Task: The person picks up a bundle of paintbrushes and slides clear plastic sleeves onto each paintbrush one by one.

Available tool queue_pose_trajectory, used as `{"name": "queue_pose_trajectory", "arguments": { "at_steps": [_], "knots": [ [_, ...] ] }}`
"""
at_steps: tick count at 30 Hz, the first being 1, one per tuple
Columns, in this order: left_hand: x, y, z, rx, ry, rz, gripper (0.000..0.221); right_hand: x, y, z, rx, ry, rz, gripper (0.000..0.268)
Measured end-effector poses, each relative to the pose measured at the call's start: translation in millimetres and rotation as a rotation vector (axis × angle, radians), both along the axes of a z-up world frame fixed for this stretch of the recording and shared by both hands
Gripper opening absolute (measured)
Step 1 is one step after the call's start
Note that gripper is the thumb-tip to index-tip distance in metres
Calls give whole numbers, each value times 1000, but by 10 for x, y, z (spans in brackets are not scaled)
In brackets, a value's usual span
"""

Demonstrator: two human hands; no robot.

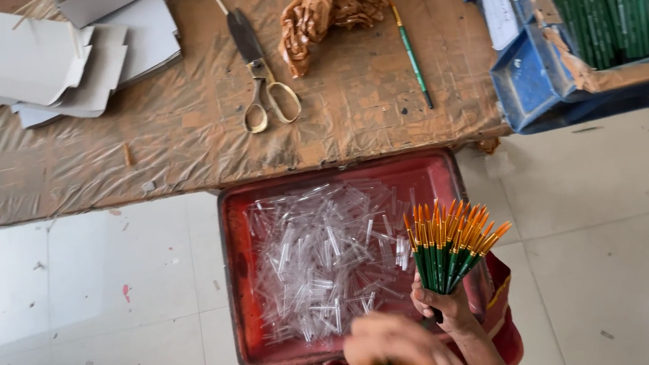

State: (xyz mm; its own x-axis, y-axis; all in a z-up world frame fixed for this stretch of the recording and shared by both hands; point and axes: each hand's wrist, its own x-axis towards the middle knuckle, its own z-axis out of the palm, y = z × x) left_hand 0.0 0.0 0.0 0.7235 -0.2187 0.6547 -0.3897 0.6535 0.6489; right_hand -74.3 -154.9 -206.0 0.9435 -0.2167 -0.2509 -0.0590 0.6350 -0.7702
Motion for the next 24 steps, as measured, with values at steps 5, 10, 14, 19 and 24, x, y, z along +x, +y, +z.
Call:
{"name": "queue_pose_trajectory", "arguments": {
  "at_steps": [5, 10, 14, 19, 24],
  "knots": [
    [543, -135, -562, 384, 816, -109, 16, 41, -127, 29, 144, -208, -28, 23],
    [542, -634, -1121, 399, 1272, -228, 18, 133, -130, 397, -223, -109, -53, 20],
    [315, -951, -1503, 284, 1182, -318, 25, 82, -231, 448, -644, 101, -122, 34],
    [214, -1099, -1976, 522, 1095, -379, 60, -29, -339, 160, -581, 167, -200, 34],
    [856, -961, -1431, 786, 384, -533, 54, -38, -322, 186, -371, 80, -388, 33]
  ]
}}
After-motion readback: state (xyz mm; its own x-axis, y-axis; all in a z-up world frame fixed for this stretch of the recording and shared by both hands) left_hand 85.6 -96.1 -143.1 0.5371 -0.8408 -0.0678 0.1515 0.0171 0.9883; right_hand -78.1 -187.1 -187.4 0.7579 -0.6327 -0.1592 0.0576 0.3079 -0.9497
